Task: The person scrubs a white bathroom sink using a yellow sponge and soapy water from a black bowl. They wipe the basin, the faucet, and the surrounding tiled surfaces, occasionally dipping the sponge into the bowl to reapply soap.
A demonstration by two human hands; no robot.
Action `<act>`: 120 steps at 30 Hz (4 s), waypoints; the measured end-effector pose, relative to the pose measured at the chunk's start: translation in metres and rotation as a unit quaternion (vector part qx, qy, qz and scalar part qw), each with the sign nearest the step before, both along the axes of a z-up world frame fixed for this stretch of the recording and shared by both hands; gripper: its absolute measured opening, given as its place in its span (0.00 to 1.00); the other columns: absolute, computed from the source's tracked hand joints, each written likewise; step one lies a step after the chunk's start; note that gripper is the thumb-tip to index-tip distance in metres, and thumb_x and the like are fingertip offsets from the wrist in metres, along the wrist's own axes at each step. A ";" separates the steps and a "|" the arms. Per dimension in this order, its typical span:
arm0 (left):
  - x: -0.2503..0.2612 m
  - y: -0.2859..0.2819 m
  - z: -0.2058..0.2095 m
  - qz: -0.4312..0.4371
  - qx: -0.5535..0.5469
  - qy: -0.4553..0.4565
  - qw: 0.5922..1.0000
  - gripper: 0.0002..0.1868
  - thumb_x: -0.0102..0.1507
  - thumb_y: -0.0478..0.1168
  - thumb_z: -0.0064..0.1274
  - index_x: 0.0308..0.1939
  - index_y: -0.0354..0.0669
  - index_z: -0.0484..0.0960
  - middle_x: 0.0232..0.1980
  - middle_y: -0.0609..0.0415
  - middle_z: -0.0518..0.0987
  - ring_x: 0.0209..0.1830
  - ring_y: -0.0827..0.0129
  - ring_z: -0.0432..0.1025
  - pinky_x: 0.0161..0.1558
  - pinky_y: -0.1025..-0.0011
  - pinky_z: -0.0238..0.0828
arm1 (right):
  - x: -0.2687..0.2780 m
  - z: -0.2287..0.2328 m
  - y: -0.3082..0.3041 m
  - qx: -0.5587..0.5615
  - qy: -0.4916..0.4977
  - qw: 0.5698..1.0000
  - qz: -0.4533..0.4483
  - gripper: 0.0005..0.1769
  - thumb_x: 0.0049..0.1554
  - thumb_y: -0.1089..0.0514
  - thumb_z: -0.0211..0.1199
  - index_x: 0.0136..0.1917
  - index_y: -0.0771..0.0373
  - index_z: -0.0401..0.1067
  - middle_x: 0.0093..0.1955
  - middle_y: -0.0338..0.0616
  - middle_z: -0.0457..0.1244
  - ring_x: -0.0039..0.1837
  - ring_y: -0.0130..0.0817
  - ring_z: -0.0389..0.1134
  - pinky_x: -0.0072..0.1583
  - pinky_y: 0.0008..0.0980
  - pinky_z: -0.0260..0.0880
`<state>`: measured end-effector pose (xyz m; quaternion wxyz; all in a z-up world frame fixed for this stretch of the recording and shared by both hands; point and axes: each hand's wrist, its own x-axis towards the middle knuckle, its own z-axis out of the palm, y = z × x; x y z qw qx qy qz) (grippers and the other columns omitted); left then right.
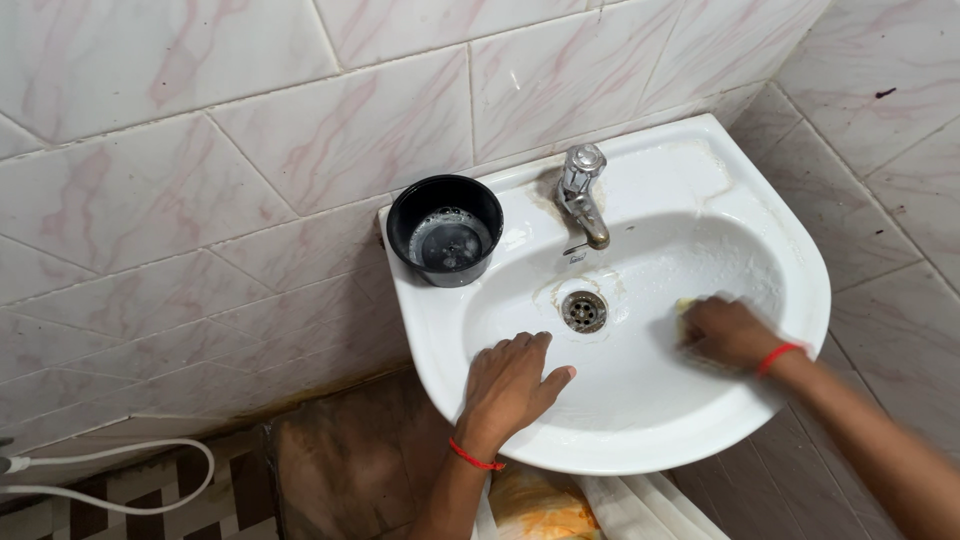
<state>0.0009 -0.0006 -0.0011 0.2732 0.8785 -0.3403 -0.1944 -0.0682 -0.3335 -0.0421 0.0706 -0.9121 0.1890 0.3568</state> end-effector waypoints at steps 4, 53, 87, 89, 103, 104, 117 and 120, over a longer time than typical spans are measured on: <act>0.001 -0.001 -0.002 0.019 -0.015 -0.004 1.000 0.29 0.63 0.55 0.54 0.56 0.33 0.78 0.42 0.42 0.81 0.42 0.49 0.76 0.47 0.53 0.70 | -0.010 -0.040 0.121 0.342 -0.155 0.921 0.105 0.21 0.63 0.44 0.57 0.57 0.63 0.71 0.53 0.50 0.67 0.53 0.42 0.67 0.58 0.43 0.66; -0.005 -0.003 -0.003 0.039 -0.022 -0.024 0.999 0.29 0.63 0.55 0.53 0.58 0.35 0.78 0.45 0.43 0.82 0.45 0.49 0.76 0.47 0.53 0.70 | -0.007 -0.073 0.139 0.423 -0.034 0.873 0.242 0.34 0.65 0.48 0.47 0.80 0.63 0.53 0.84 0.54 0.48 0.84 0.44 0.48 0.81 0.39 0.46; 0.002 -0.009 -0.007 0.034 0.023 0.003 0.999 0.33 0.62 0.57 0.53 0.61 0.36 0.76 0.50 0.43 0.81 0.51 0.51 0.75 0.51 0.55 0.70 | -0.015 0.016 0.119 0.481 0.005 0.847 0.224 0.53 0.60 0.32 0.53 0.83 0.65 0.36 0.86 0.53 0.37 0.87 0.43 0.37 0.81 0.37 0.38; 0.005 -0.010 -0.007 0.038 0.023 0.023 0.999 0.34 0.61 0.59 0.53 0.62 0.37 0.75 0.52 0.42 0.80 0.53 0.50 0.73 0.55 0.55 0.67 | -0.022 0.036 0.124 0.545 -0.031 0.804 0.236 0.48 0.58 0.47 0.61 0.82 0.65 0.42 0.86 0.53 0.41 0.86 0.45 0.43 0.80 0.38 0.45; 0.068 -0.097 0.015 0.114 -0.140 -0.174 0.968 0.30 0.61 0.46 0.54 0.64 0.35 0.73 0.68 0.35 0.69 0.71 0.45 0.62 0.68 0.49 0.54 | 0.049 0.063 -0.069 0.180 -0.539 0.818 -0.090 0.27 0.60 0.69 0.50 0.72 0.60 0.68 0.73 0.49 0.64 0.68 0.45 0.66 0.71 0.43 0.65; 0.072 -0.104 0.010 0.121 -0.141 -0.182 0.965 0.32 0.60 0.46 0.54 0.66 0.34 0.71 0.70 0.34 0.67 0.72 0.44 0.59 0.69 0.48 0.51 | 0.063 0.048 -0.075 0.125 -0.561 0.817 -0.044 0.26 0.61 0.69 0.50 0.72 0.62 0.68 0.74 0.53 0.62 0.72 0.49 0.63 0.74 0.45 0.62; 0.079 -0.105 -0.021 0.124 -0.163 -0.186 0.961 0.36 0.70 0.59 0.41 0.70 0.31 0.67 0.75 0.36 0.63 0.79 0.47 0.53 0.76 0.48 0.40 | 0.146 0.006 -0.006 0.071 -0.533 0.791 0.291 0.35 0.58 0.49 0.60 0.74 0.67 0.62 0.77 0.57 0.55 0.76 0.52 0.56 0.73 0.49 0.56; 0.077 -0.111 -0.027 0.129 -0.149 -0.206 0.959 0.35 0.72 0.60 0.37 0.68 0.31 0.70 0.76 0.36 0.63 0.79 0.46 0.53 0.75 0.46 0.38 | 0.144 0.014 -0.042 0.094 -0.499 0.844 0.176 0.30 0.62 0.50 0.57 0.74 0.61 0.65 0.78 0.52 0.58 0.77 0.49 0.58 0.76 0.45 0.58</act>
